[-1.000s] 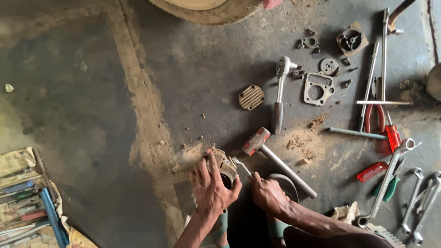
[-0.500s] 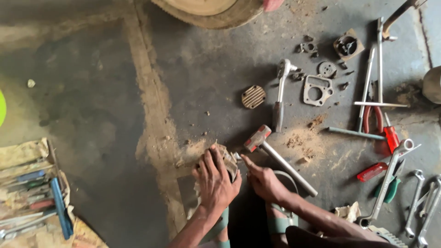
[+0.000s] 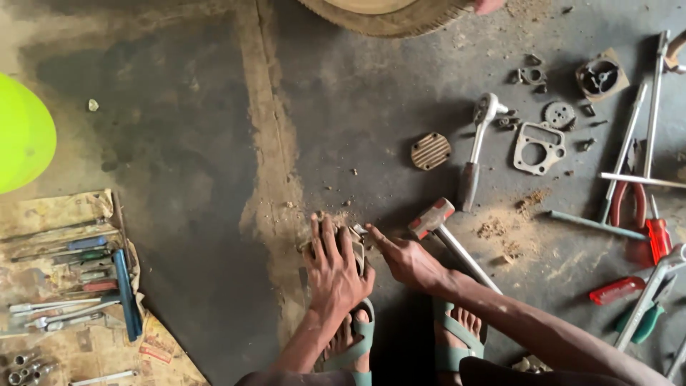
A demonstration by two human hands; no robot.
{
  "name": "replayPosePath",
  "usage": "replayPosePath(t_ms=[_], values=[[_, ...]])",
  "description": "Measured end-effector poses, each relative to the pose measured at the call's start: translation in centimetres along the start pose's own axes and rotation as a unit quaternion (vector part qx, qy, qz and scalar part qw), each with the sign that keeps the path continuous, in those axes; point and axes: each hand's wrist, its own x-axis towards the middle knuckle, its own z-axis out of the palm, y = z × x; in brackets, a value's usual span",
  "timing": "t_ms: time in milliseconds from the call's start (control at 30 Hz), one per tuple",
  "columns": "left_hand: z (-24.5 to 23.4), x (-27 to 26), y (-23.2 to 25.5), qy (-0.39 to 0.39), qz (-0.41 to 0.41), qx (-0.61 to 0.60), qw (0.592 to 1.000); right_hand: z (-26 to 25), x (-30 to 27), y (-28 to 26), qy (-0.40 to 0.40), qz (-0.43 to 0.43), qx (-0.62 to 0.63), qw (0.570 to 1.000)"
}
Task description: The person kneels on the workshop floor cleaning and working over a motorcycle engine cylinder head. They wipe parts with a cloth, fit a piece into the cylinder head, tap it with a hammer, tighten it with a wrench, and file the assembly by hand.
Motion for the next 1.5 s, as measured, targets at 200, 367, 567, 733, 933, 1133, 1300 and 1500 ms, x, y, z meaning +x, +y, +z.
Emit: replayPosePath(t_ms=[200,367,567,733,933,1133,1300,1500], values=[[2.4,-1.3,-0.8,0.059,0.041,-0.032,0.997,1.0,-2.0,0.6,0.000,0.003,-0.023,1.000],[2.2,-0.8,-0.6,0.062,0.063,-0.032,0.996,1.6,-2.5,1.4,-0.005,0.030,-0.005,1.000],[3.6,-0.8,-0.3,0.099,0.062,-0.030,0.993,1.9,-1.7,2.4,0.027,-0.016,-0.091,0.995],[3.5,-1.7,0.2,0.080,0.027,-0.017,0.996,1.4,-2.2,0.4,0.001,0.032,-0.114,0.993],[0.3,0.5,0.1,0.065,0.068,0.034,0.995,1.5,-2.2,2.2,0.004,0.000,-0.011,1.000],[2.3,2.3,-2.1,-0.116,0.021,-0.025,0.993,-0.2,-0.7,1.7,-0.028,0.012,-0.021,0.999],[3.0,3.2,-2.2,0.112,0.100,0.015,0.989,-1.2,1.7,2.6,-0.029,-0.069,-0.065,0.995],[2.3,3.9,-3.1,0.059,0.088,-0.076,0.991,-4.0,2.5,4.0,-0.066,-0.080,-0.087,0.991]])
